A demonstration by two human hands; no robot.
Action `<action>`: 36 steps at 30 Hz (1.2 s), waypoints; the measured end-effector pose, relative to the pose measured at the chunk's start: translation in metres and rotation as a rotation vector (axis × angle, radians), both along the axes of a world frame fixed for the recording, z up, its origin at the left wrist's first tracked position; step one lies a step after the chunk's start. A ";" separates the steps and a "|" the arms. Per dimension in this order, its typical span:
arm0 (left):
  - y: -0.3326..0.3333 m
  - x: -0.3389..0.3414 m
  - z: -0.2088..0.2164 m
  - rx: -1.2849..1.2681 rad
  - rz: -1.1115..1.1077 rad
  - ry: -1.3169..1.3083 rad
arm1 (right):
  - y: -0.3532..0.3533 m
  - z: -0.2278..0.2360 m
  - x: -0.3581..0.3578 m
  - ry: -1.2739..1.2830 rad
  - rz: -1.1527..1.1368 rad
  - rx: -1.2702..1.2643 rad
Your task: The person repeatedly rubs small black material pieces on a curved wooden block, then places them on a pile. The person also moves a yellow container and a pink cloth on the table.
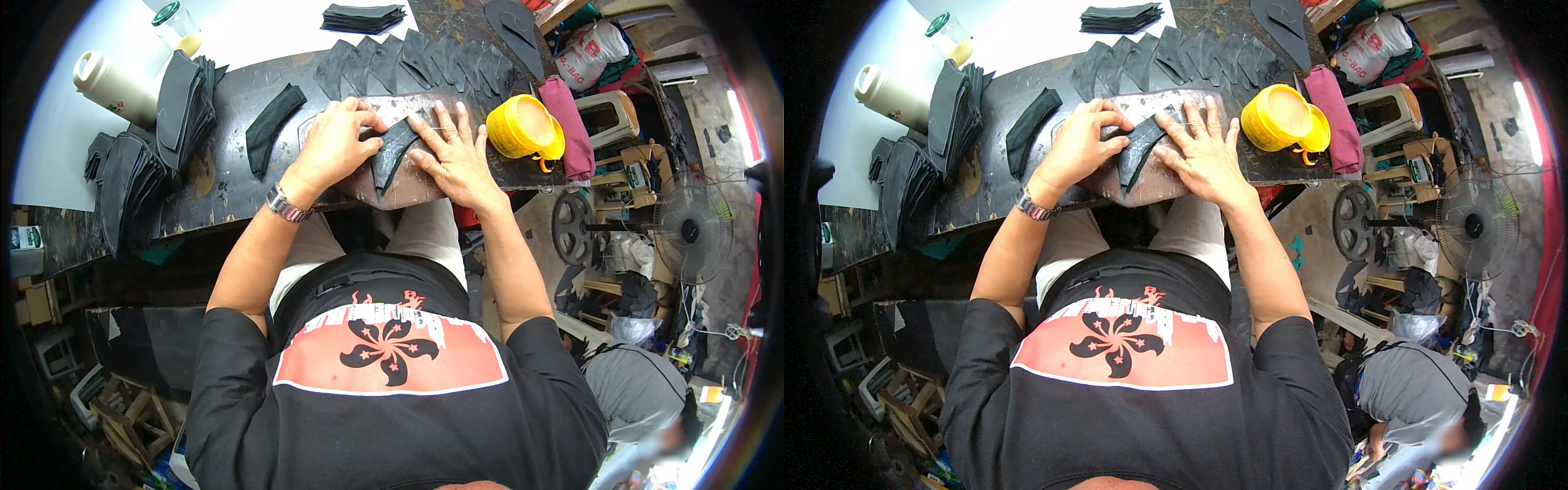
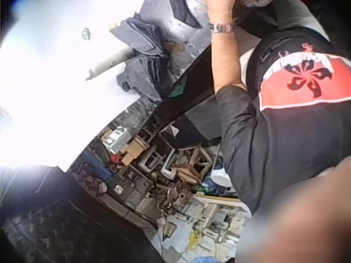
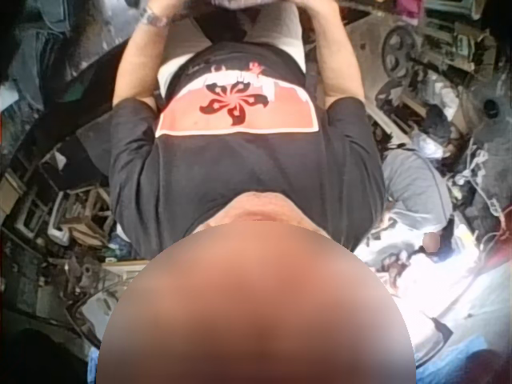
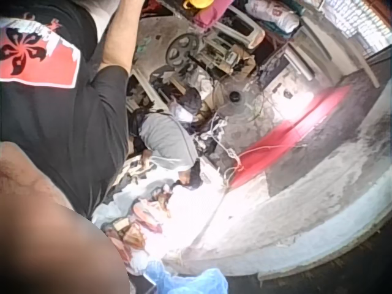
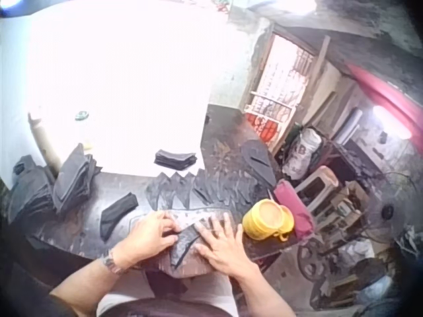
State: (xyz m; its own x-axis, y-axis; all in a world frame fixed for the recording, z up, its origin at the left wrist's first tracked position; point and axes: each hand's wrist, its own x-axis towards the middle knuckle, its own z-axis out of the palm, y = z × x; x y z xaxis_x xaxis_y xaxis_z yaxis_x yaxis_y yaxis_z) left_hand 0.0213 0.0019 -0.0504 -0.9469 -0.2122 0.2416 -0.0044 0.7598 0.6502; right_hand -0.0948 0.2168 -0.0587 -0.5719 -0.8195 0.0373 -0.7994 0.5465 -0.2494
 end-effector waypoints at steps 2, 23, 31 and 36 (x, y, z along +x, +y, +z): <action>-0.004 -0.001 -0.002 0.029 -0.031 0.008 | 0.002 0.001 0.006 -0.011 0.049 0.018; -0.002 0.001 0.006 -0.029 -0.024 -0.024 | 0.021 0.017 0.018 -0.520 0.234 -0.484; 0.001 0.003 0.007 -0.053 -0.019 0.038 | -0.004 -0.007 0.010 0.023 -0.064 -0.145; 0.001 0.006 0.002 -0.077 -0.019 0.071 | -0.011 -0.005 0.003 0.157 -0.043 -0.060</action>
